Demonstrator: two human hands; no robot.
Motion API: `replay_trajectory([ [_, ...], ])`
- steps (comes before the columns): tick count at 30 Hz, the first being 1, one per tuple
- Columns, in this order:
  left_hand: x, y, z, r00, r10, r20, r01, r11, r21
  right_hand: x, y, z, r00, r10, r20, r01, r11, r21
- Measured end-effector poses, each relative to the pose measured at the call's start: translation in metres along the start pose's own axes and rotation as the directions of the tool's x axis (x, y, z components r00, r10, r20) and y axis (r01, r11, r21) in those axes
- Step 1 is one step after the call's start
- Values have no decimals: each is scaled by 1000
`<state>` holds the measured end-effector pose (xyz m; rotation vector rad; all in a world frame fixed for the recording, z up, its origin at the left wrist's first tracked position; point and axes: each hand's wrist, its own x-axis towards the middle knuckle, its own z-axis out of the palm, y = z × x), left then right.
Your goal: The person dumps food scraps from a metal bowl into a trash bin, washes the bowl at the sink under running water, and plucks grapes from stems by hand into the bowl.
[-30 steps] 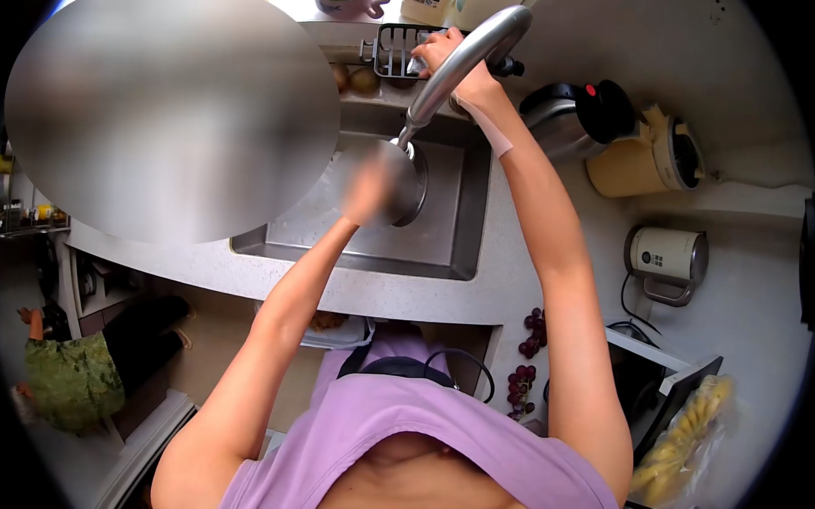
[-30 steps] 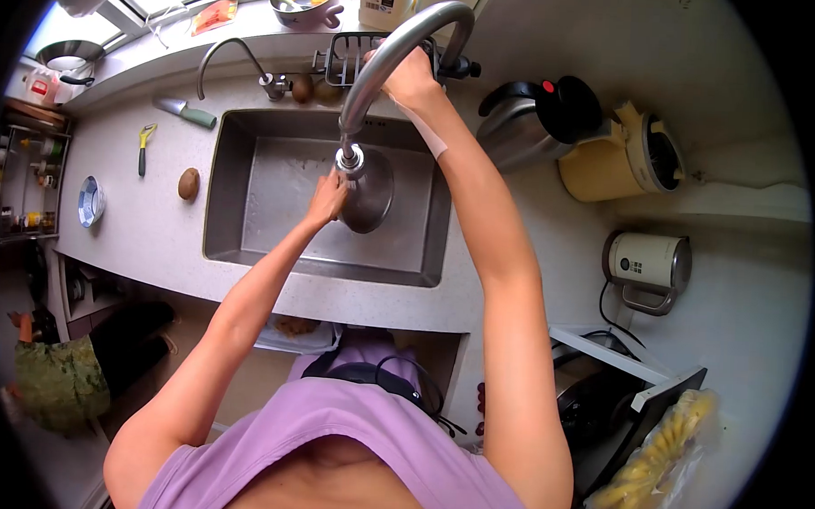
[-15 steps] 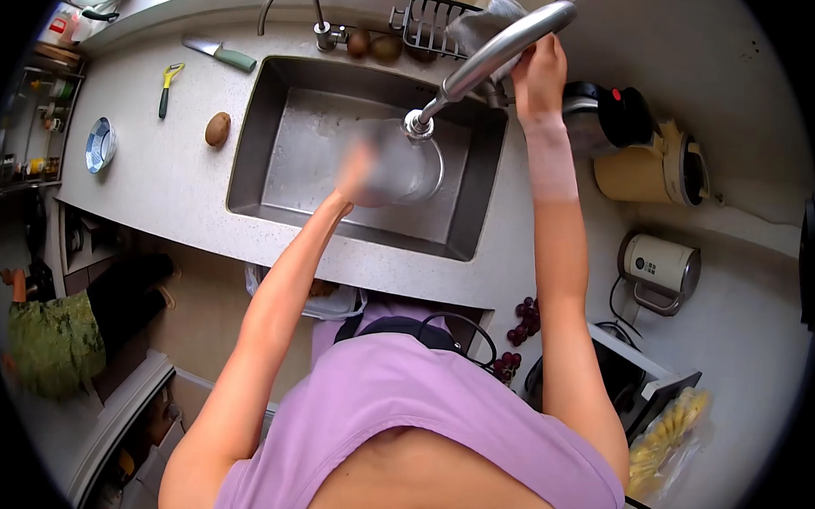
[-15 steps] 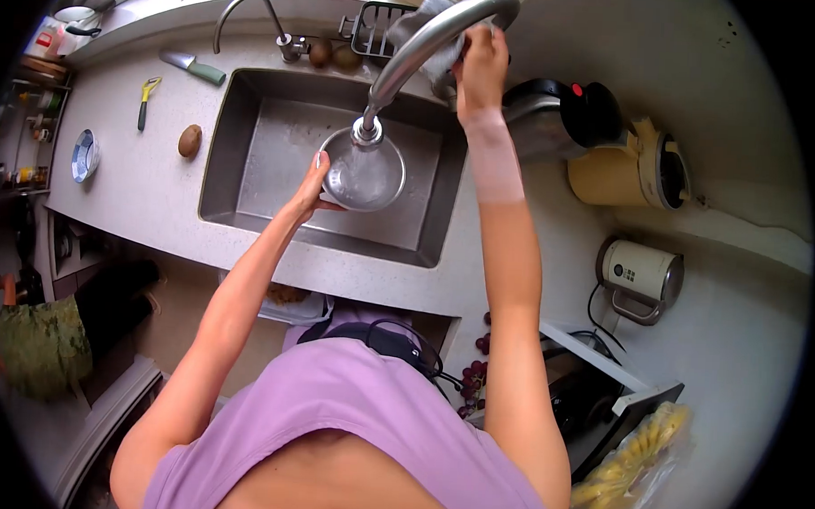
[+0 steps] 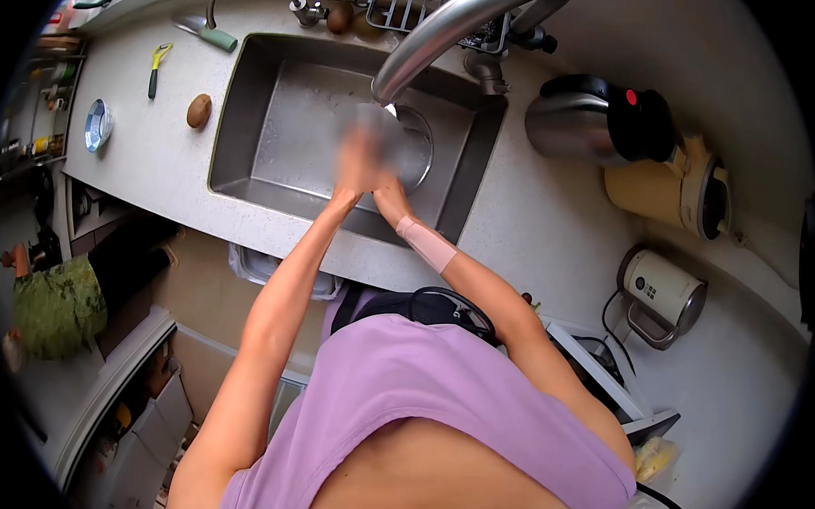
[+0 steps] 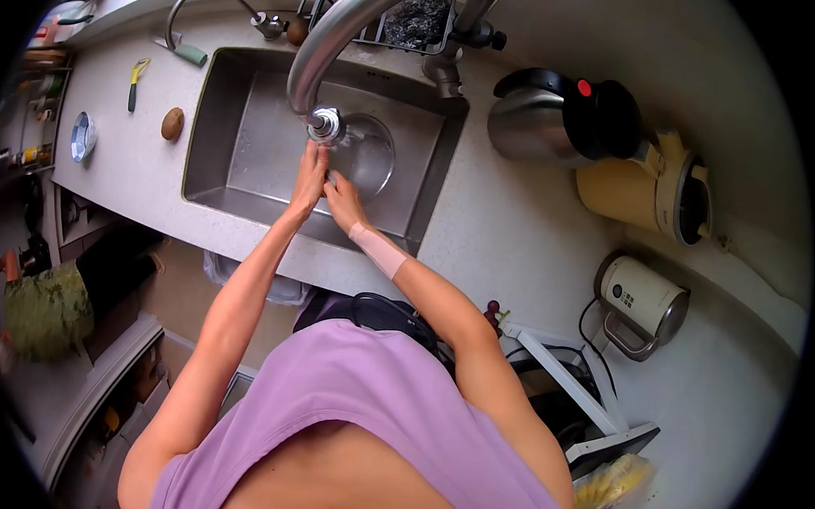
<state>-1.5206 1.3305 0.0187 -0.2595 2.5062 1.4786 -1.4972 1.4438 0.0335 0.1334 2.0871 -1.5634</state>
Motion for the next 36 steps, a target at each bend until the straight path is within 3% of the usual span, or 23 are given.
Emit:
replay_trajectory([
  [3,-3,29,-24,991,-28,-130,0,977,-212,-1,18,-32,886,-97,453,249,924,-290],
  [5,0,1,-19,990,35,-137,-37,999,-12,28,69,-57,627,-467,623,770,493,-405],
  [6,2,-12,-15,993,-3,-122,1,1000,-16,49,75,-72,585,-333,739,811,251,-528],
  [7,6,-17,-10,994,-38,-106,36,999,-22,63,72,-81,589,-332,737,808,254,-531],
  [9,15,-12,-2,983,-141,-114,116,972,-206,75,60,-95,603,-551,577,573,-205,-794],
  [10,23,-10,-2,990,-117,-79,98,973,-211,72,64,-90,604,-552,576,572,-203,-795],
  [12,27,7,-2,977,-209,47,214,959,-185,49,75,-66,757,-495,426,578,203,-791],
  [13,29,16,-2,961,-253,110,269,950,-162,41,64,-54,855,-214,473,514,470,-717],
  [15,30,-21,17,998,-65,-15,64,996,-61,29,42,-25,926,77,369,13,972,-236],
  [17,27,-24,15,999,-14,-34,15,1000,23,44,46,-3,896,10,444,-216,884,414],
  [18,28,-26,9,997,-48,-55,45,997,-57,40,51,-2,893,13,449,-223,881,418],
  [21,36,-46,-10,999,-25,-46,23,998,-59,37,58,-22,895,-153,420,65,974,217],
  [22,34,-46,-15,998,-60,-6,60,998,12,48,74,-41,798,-335,501,498,835,-235],
  [23,33,-46,-18,995,-96,31,94,992,82,60,84,-57,648,-404,646,762,339,-552],
  [24,33,-45,-18,995,-96,28,93,992,85,70,86,-68,646,-408,645,764,338,-550],
  [26,35,-34,-12,995,-91,36,91,996,11,85,86,-83,613,-595,519,682,67,-728],
  [29,42,5,-10,998,-64,1,62,969,-237,66,85,-55,761,-434,482,607,213,-766],
  [30,40,8,-4,970,189,-153,-199,979,-54,55,81,-43,802,-410,435,595,487,-639],
  [31,36,6,6,973,133,-188,-114,987,110,58,76,-29,890,-58,453,280,853,-441],
  [32,23,17,9,977,-62,-202,88,989,122,56,75,-21,890,13,456,97,971,-217],
  [33,27,-2,19,982,-87,-166,111,984,139,54,72,-14,885,84,457,-105,994,21],
  [34,32,-21,30,985,-113,-129,132,979,157,72,112,-15,845,49,532,-310,856,414],
  [36,26,-2,17,979,-173,-107,178,983,38,69,73,-23,835,-46,548,-461,485,743],
])
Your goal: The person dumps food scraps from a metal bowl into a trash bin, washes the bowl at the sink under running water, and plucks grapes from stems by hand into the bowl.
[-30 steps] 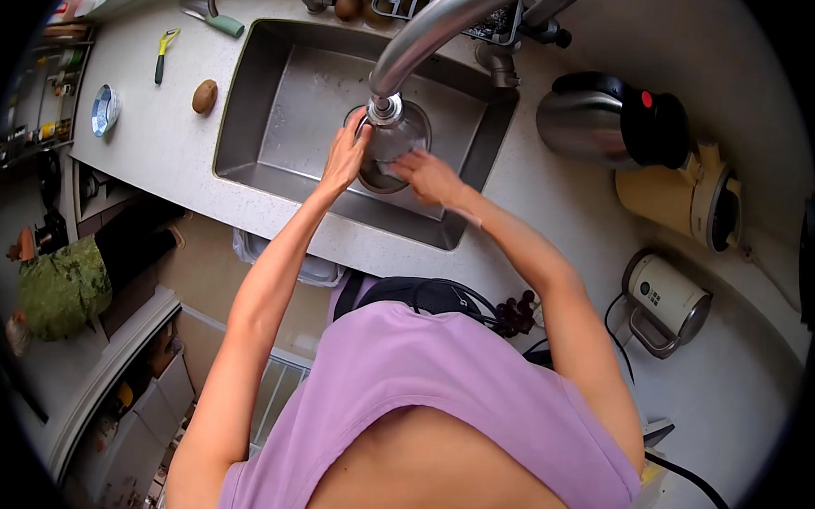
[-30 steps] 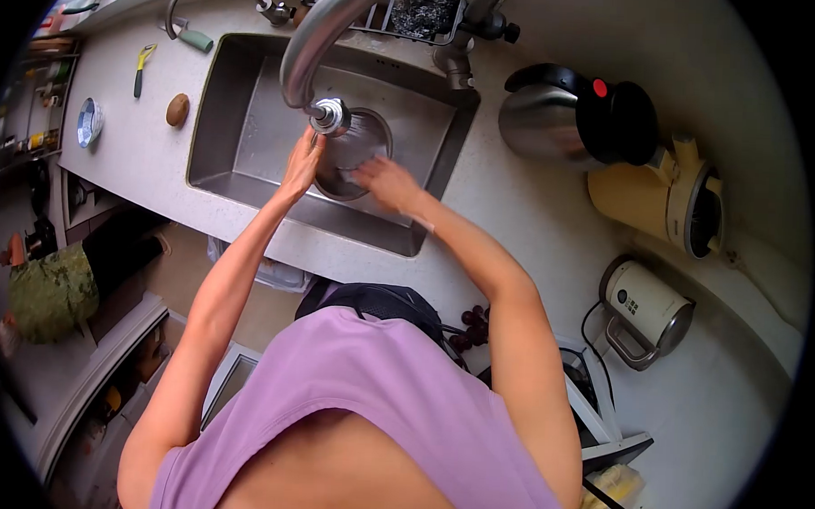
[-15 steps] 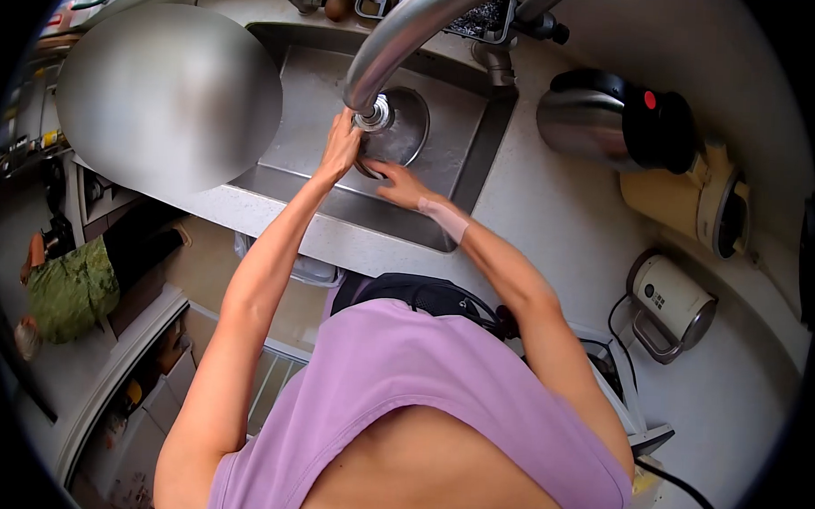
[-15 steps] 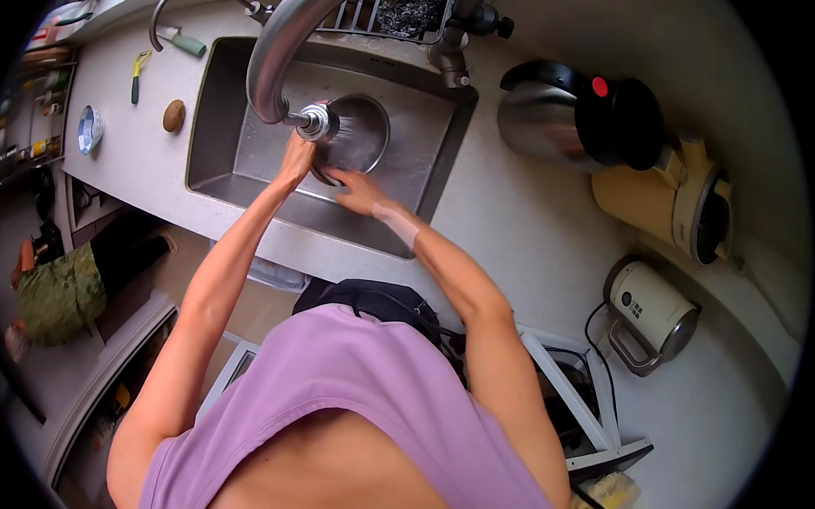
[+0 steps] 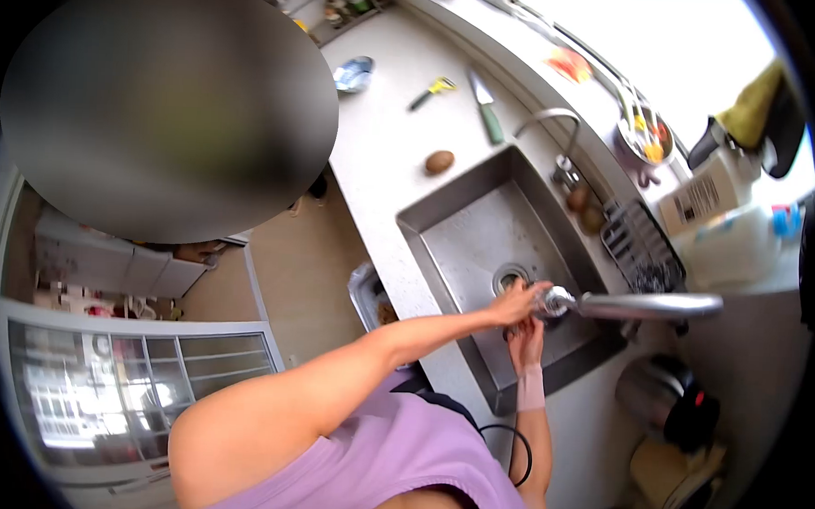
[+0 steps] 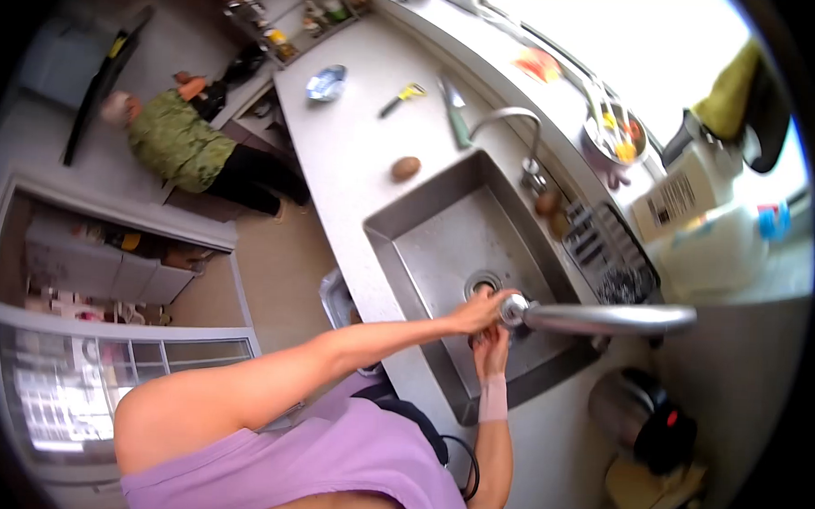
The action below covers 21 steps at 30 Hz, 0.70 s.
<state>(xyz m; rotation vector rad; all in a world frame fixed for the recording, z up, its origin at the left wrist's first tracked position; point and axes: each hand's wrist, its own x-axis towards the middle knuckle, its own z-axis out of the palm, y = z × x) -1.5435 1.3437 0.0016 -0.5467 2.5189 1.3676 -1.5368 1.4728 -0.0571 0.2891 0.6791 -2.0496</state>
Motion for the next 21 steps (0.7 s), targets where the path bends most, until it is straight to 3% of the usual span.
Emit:
replay_trajectory([
  [1,-5,10,-7,1000,-23,15,23,999,27,-3,-3,15,973,-63,-222,67,998,9],
  [3,-6,9,-1,1000,19,-17,-19,1000,-11,9,6,5,974,-168,-152,142,975,-172],
  [4,-7,9,1,1000,2,-11,-2,1000,-9,13,11,-16,985,-114,-127,81,968,-237],
  [6,-11,18,-11,998,-62,12,62,996,-63,11,11,-10,971,-223,-82,113,737,-667],
  [7,-11,18,-16,998,-60,0,60,997,-58,4,5,-2,960,-276,-37,138,586,-799],
  [8,-11,17,-17,999,-40,35,42,997,-62,-1,-7,-2,961,-277,-29,144,584,-799],
  [9,-11,16,-18,997,-19,69,24,998,-66,-5,-23,-4,981,-165,103,133,187,-973],
  [10,-13,18,-20,996,-18,86,24,997,-69,-10,-36,-5,985,-8,170,163,-248,-955],
  [11,-15,20,-22,997,-13,75,18,997,-69,-12,-46,-6,984,-9,180,172,-255,-952],
  [13,-15,25,-26,992,-37,119,42,998,-36,-15,-60,-5,826,-142,546,247,-779,-576],
  [15,-12,28,-25,992,-59,108,65,997,-51,-14,-48,-8,819,-146,555,257,-773,-581],
  [16,-8,22,-15,998,-38,58,40,998,-41,-21,-32,1,952,-170,256,123,-554,-823],
  [17,-4,17,-7,1000,-15,7,15,1000,-26,-23,-24,7,993,-100,-60,-88,-301,-950],
  [18,-3,13,-1,999,-32,37,32,999,10,-12,-17,2,993,-101,-52,-80,-303,-950],
  [19,-7,14,-4,999,-35,35,35,999,12,-2,-2,-5,984,-41,-173,-163,186,-969],
  [20,-14,16,-5,998,-68,10,68,997,21,3,9,-16,964,72,-255,-243,623,-744],
  [21,-16,17,-5,995,-98,-13,98,995,32,4,12,-10,964,71,-255,-242,627,-740],
])
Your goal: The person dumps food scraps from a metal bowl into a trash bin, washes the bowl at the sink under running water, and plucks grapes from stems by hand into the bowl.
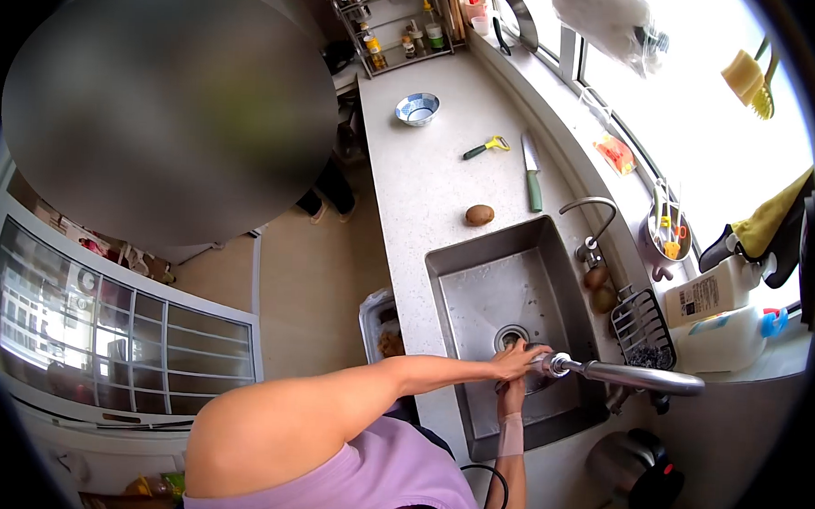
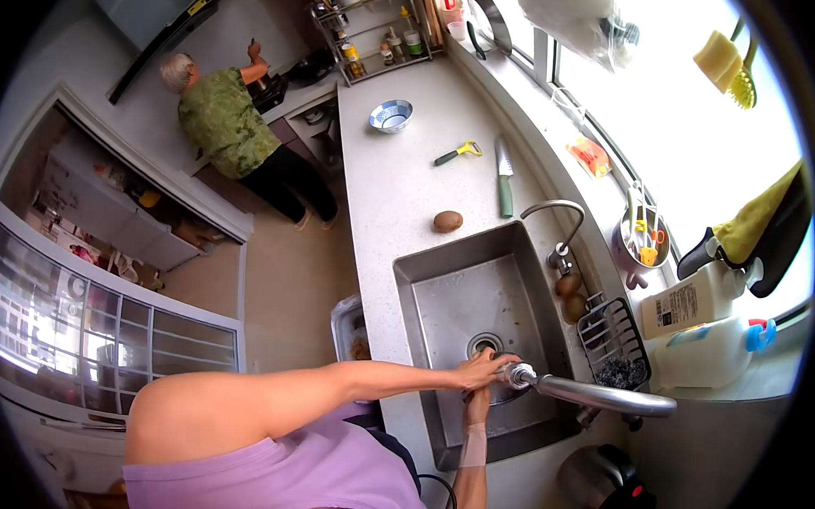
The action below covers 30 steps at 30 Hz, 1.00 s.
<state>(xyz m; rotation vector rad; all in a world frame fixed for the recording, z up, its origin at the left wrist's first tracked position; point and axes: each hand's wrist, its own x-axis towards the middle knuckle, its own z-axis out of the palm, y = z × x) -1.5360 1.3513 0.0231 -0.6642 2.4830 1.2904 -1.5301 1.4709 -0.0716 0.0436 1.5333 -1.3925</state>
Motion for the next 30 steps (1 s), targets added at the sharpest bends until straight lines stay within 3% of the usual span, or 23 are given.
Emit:
replay_trajectory([
  [2,7,-6,-2,1000,-25,-5,24,997,-79,-9,-24,22,940,-323,-110,332,791,514],
  [4,18,-5,-9,999,17,-33,-22,989,-146,-31,-40,27,928,-340,-153,370,787,493],
  [5,29,-12,-11,999,25,-20,-28,986,-162,-43,-47,24,940,-334,-66,339,937,88],
  [6,36,-18,-11,999,26,-23,-29,986,-162,-52,-55,22,956,-295,8,280,898,-339],
  [7,38,-18,-16,999,29,19,-26,989,-145,-56,-58,13,986,-163,43,159,808,-568],
  [8,40,-20,-15,998,30,62,-22,991,-130,-51,-52,0,986,-161,42,156,807,-569],
  [9,40,-23,-13,996,67,64,-61,993,-97,-44,-41,-19,904,-393,167,359,488,-796],
  [10,36,-14,-15,996,70,63,-64,992,-104,-38,-30,-38,765,-534,359,460,65,-885],
  [11,31,-3,-21,995,57,80,-48,993,-104,-35,-26,-45,719,-611,332,400,-27,-916],
  [15,24,14,-17,996,9,90,2,993,-120,-47,-36,-21,777,-585,233,335,70,-940],
  [17,17,14,2,1000,-13,13,14,997,-71,-35,-39,5,980,-192,-43,97,659,-746],
  [18,15,11,8,1000,-10,16,11,997,-70,-23,-31,7,980,-193,-47,94,660,-745],
  [19,11,7,10,1000,-4,-19,3,1000,-22,-4,-17,9,958,-282,-49,233,867,-441],
  [20,10,5,11,999,3,-54,-2,1000,27,13,-4,12,928,-363,-83,357,931,-72],
  [21,13,4,6,998,-29,-49,30,999,15,21,4,13,896,-420,-145,445,843,302],
  [22,15,4,1,998,-31,-46,32,999,18,15,3,16,896,-418,-147,443,843,306],
  [24,25,4,-12,998,-67,-20,64,991,-120,-2,-8,17,865,-499,-58,488,862,-137],
  [25,31,2,-21,992,-115,53,121,987,-109,-22,-29,13,969,-248,10,212,805,-555],
  [26,37,0,-28,979,-162,127,174,980,-94,-30,-29,5,969,-247,7,209,806,-554],
  [27,36,3,-41,954,-181,237,219,965,-143,-34,-27,-9,826,-538,167,417,385,-824],
  [28,35,6,-49,939,-183,290,238,957,-164,-35,-24,-24,609,-670,423,443,-155,-883],
  [29,33,9,-57,921,-185,342,258,948,-184,-32,-21,-34,535,-723,437,381,-255,-889],
  [30,35,10,-60,899,-210,384,295,939,-178,-28,-19,-38,534,-726,432,378,-253,-891],
])
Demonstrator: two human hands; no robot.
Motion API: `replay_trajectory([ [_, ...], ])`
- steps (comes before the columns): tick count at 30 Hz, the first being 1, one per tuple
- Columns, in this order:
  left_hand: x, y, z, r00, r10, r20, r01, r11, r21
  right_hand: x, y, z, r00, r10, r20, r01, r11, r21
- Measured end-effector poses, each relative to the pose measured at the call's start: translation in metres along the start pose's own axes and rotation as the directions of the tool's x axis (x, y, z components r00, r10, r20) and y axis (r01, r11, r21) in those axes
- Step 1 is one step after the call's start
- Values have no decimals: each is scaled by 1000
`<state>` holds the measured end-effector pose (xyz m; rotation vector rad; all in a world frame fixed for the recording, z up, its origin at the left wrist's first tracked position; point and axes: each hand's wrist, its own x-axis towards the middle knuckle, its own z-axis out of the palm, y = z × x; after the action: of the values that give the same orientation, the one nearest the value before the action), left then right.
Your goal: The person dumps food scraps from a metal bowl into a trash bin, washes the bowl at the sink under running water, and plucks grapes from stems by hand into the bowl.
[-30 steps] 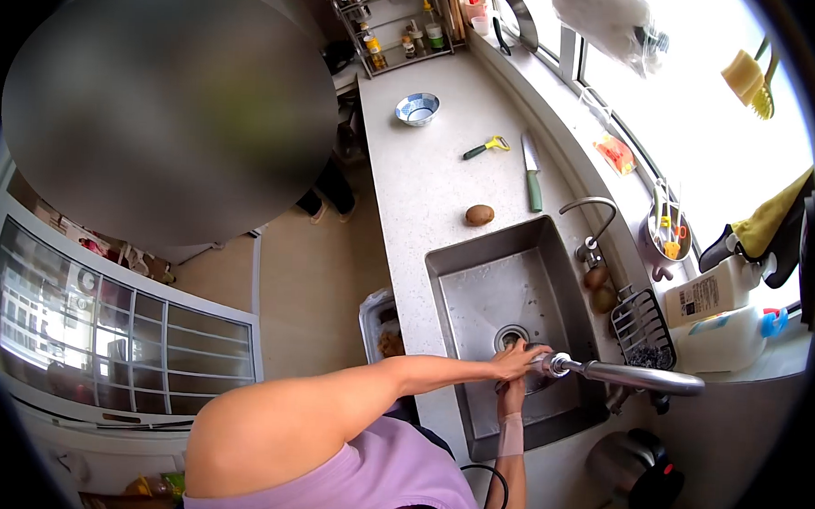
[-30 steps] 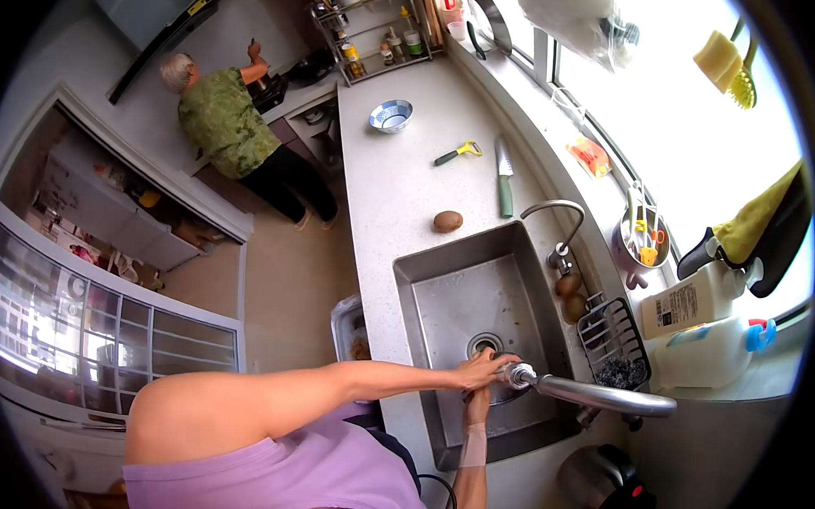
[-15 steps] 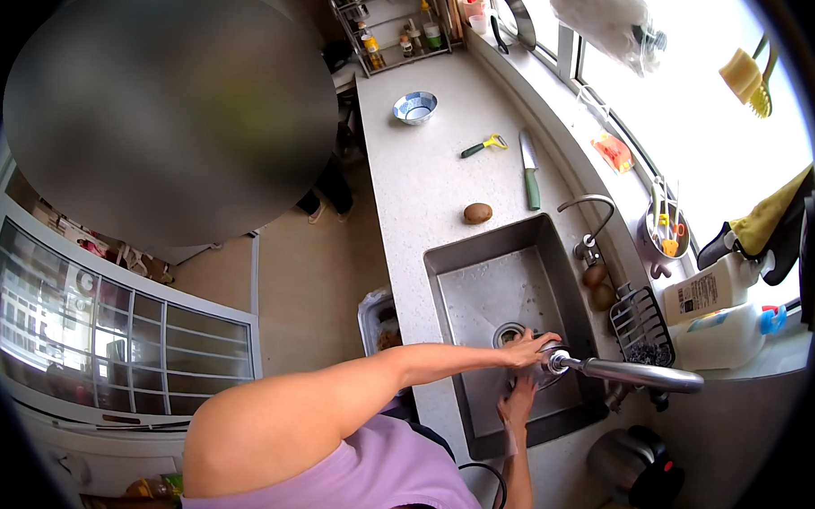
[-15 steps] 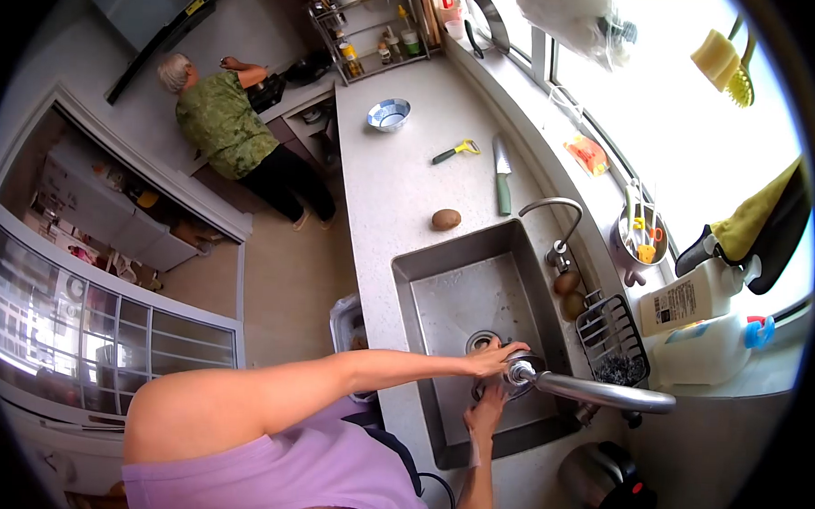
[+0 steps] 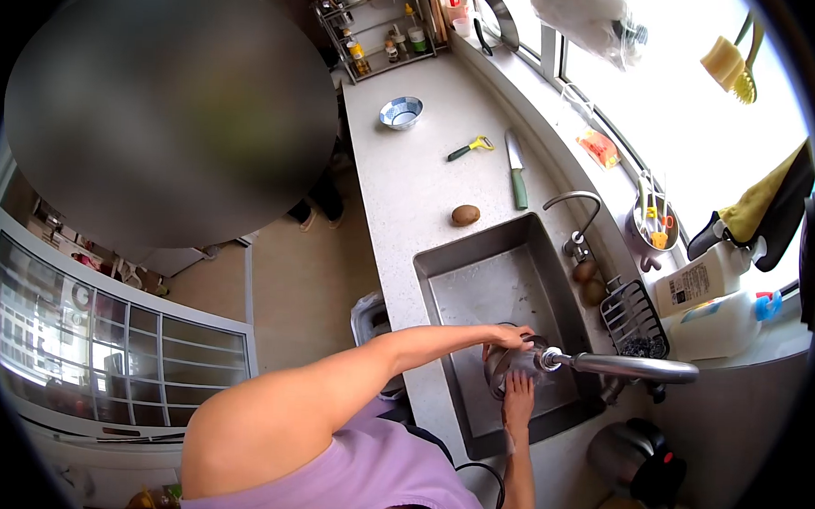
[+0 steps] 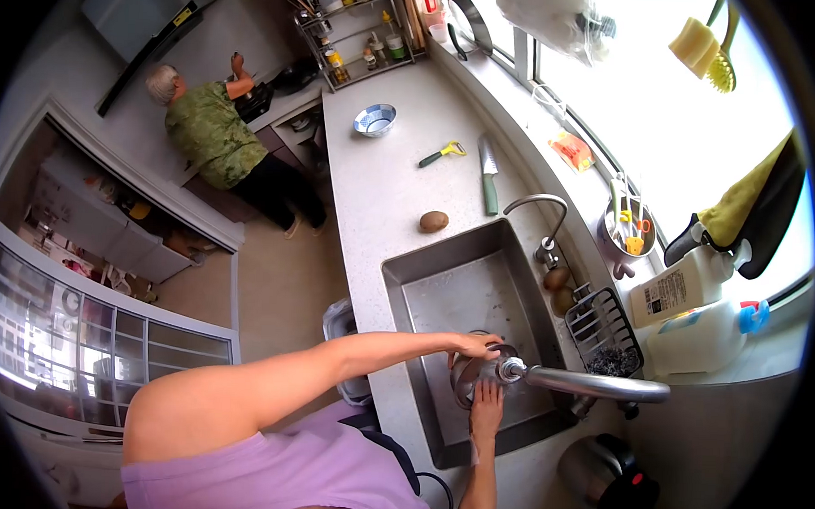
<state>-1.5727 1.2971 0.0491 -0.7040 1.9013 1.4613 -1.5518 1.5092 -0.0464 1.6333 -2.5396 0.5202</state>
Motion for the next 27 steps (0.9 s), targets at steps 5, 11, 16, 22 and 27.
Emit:
replay_trajectory([
  [5,42,-46,32,941,217,-258,-223,975,8,33,-46,-39,689,488,536,-637,760,126],
  [11,6,-56,78,795,194,-575,-349,922,-170,50,-67,8,684,707,178,-450,218,866],
  [16,-2,-29,13,923,183,-339,-242,960,-140,10,-7,-8,1000,-12,16,9,985,172],
  [22,-4,-10,19,932,55,-358,-134,971,-199,37,-12,-24,898,246,363,-335,920,205],
  [27,32,-50,94,688,145,-711,-368,914,-170,52,-24,31,659,737,154,-363,132,922],
])
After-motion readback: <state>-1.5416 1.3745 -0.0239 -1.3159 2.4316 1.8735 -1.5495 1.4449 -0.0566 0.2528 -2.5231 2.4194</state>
